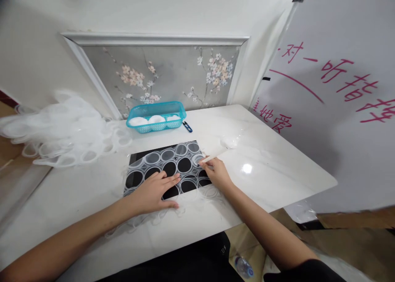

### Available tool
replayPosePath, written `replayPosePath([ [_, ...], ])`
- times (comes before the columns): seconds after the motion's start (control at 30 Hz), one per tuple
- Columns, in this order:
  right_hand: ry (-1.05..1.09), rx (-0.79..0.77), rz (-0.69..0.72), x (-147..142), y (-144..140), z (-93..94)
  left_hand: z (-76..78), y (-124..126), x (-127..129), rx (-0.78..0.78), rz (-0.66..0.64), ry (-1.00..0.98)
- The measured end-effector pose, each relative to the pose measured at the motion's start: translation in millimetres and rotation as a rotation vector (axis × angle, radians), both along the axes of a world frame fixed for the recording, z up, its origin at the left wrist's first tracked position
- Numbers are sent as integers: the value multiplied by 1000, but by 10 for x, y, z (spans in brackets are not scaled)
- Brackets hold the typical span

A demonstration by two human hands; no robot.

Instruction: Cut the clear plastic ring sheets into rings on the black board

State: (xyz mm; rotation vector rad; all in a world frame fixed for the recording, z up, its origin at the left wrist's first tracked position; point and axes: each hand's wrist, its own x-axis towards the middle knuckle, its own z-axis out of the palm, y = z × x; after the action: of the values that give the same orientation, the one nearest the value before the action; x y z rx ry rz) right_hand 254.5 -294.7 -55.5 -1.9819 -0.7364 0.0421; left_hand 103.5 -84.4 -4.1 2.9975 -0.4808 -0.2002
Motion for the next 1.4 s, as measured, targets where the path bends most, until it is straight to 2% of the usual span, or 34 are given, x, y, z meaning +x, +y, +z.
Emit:
replayPosePath([
  [0.07, -110, -59, 15, -43, 2, -25, 14, -6, 1, 0, 3, 14],
  [0.17, -423, -232, 91, -63, 18, -11, 44, -19, 7, 4, 4, 32],
  [0.23, -622, -346, 138, 59, 25, 90, 66, -24, 11, 8, -3, 39],
  [0.27, -683, -380, 103, 178, 20, 170, 76, -23, 11, 7, -6, 40],
  [0.3, -718, -402, 41, 329, 6, 261, 84, -20, 9, 2, -7, 41],
  [0.33, -715, -398, -108, 501, -18, 352, 88, -15, 7, -6, -6, 44],
  [0.4, -636, -350, -515, 843, -90, 483, 88, 2, -1, -25, 0, 50],
  [0.43, -609, -358, -567, 982, -134, 503, 83, 11, -6, -33, 2, 50],
  [0.5, -516, -431, -466, 1154, -221, 436, 69, 26, -13, -43, 0, 41],
  [0.57, -417, -486, -349, 1194, -295, 276, 56, 32, -19, -42, -3, 25],
  [0.63, -357, -488, -319, 1153, -342, 121, 51, 31, -26, -35, -3, 17],
  [0.7, -359, -459, -324, 1063, -353, 51, 51, 28, -33, -30, -2, 18],
  [0.77, -371, -326, -309, 910, -327, 82, 52, 27, -35, -28, -2, 19],
  [0.87, -263, 32, -225, 526, -256, 226, 51, 24, -19, -34, -7, 9],
  [0.97, -81, 200, 25, 66, -206, 329, 64, 8, 20, -40, -30, -21],
  [1.07, 44, 143, 358, -219, -174, 329, 112, -17, 49, -61, -53, -37],
  [1.13, 69, 57, 454, -249, -136, 307, 165, -25, 47, -90, -62, -19],
  [1.2, 61, 9, 444, -184, -81, 295, 227, -25, 37, -110, -60, 10],
  [1.3, 87, -30, 353, -41, -2, 275, 318, -23, 50, -110, -28, 54],
  [1.4, 167, 31, 229, 27, 35, 192, 358, -56, 146, -80, -28, 47],
])
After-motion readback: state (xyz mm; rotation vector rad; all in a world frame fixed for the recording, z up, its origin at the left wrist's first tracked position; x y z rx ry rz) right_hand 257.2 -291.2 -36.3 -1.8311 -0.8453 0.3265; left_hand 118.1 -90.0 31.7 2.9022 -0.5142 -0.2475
